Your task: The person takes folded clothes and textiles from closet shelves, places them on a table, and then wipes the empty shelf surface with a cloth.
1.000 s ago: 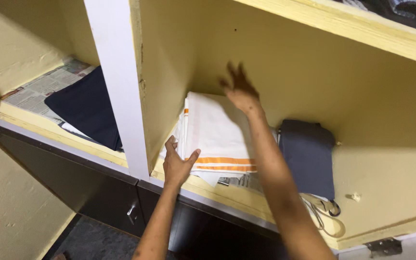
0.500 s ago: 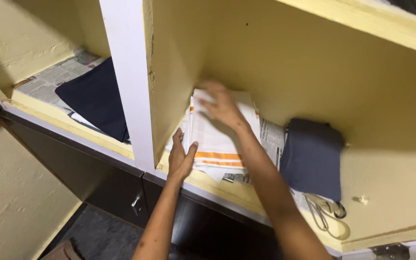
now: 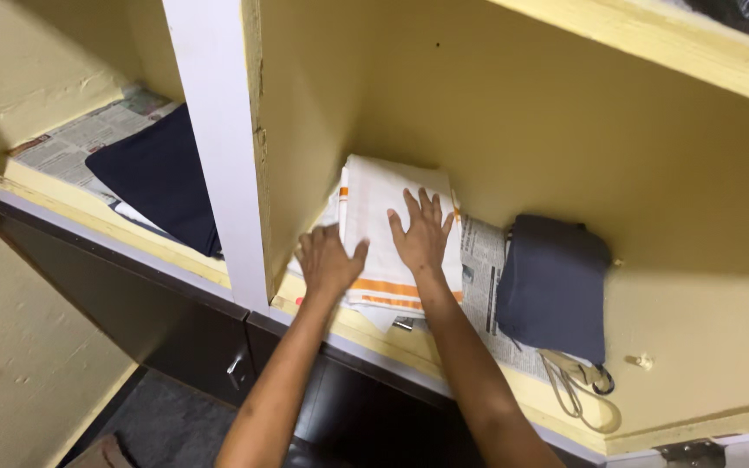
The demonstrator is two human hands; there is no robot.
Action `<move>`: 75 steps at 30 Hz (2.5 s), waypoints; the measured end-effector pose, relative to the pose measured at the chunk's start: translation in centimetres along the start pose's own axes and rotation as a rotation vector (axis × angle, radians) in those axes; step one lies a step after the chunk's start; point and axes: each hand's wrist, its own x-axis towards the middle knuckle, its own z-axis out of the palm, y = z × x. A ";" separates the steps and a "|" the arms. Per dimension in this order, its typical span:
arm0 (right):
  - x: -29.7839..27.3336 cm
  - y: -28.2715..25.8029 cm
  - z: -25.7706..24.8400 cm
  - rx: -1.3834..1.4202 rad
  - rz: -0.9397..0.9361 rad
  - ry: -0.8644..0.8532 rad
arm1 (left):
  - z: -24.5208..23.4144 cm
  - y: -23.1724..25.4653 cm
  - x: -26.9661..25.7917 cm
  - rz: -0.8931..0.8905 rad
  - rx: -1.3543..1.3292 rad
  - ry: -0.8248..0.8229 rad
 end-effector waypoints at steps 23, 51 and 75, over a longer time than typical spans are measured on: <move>-0.3 1.6 0.1 0.126 0.018 0.199 | 0.8 3.9 3.8 -0.091 0.082 -0.049; 2.0 -3.1 -4.7 -0.082 0.173 -0.429 | 3.1 0.0 3.4 -0.252 -0.228 -0.079; -1.1 1.1 -0.5 0.079 0.109 -0.007 | 2.0 5.3 -4.2 0.196 0.040 -0.141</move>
